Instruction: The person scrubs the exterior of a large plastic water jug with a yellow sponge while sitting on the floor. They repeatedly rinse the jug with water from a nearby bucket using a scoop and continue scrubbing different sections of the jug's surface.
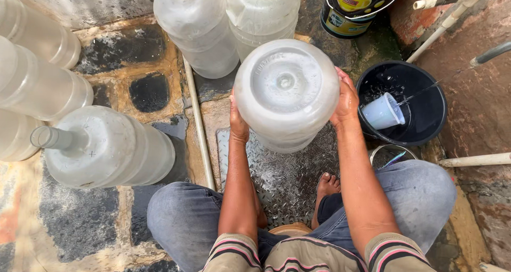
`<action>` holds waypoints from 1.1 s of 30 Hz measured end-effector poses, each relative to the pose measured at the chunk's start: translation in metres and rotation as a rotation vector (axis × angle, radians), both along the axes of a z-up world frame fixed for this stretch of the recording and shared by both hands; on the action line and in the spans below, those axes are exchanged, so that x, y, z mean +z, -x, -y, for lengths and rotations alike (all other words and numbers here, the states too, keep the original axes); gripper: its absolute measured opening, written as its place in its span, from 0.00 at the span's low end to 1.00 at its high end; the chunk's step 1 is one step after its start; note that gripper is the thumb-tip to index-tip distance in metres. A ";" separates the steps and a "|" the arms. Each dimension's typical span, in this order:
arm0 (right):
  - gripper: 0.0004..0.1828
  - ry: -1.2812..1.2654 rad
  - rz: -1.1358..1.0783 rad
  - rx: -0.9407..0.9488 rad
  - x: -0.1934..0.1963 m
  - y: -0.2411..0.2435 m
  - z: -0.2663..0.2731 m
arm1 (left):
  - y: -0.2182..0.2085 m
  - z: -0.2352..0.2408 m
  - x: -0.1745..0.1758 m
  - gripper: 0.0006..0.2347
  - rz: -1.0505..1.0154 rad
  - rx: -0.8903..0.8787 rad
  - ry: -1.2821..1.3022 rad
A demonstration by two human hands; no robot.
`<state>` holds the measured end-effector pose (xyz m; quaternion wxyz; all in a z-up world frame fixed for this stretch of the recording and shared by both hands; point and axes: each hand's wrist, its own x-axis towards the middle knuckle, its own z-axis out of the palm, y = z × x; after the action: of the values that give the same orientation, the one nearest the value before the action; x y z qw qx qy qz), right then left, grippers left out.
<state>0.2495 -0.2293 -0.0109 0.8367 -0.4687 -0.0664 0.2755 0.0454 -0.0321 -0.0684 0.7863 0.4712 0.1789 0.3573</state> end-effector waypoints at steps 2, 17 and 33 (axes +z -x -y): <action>0.24 -0.023 0.120 0.031 0.012 -0.005 0.008 | 0.007 0.002 0.040 0.30 0.122 0.013 -0.143; 0.39 0.928 1.902 0.937 0.144 0.052 -0.040 | -0.006 0.030 0.088 0.38 -0.191 0.130 -0.659; 0.12 1.053 1.872 0.117 0.153 0.006 -0.049 | -0.001 0.039 0.109 0.38 -0.252 0.133 -0.561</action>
<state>0.2439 -0.1805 0.1419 0.1318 -0.7907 -0.5762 -0.1594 0.0469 -0.0716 0.0405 0.5723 0.6974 0.1998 0.3823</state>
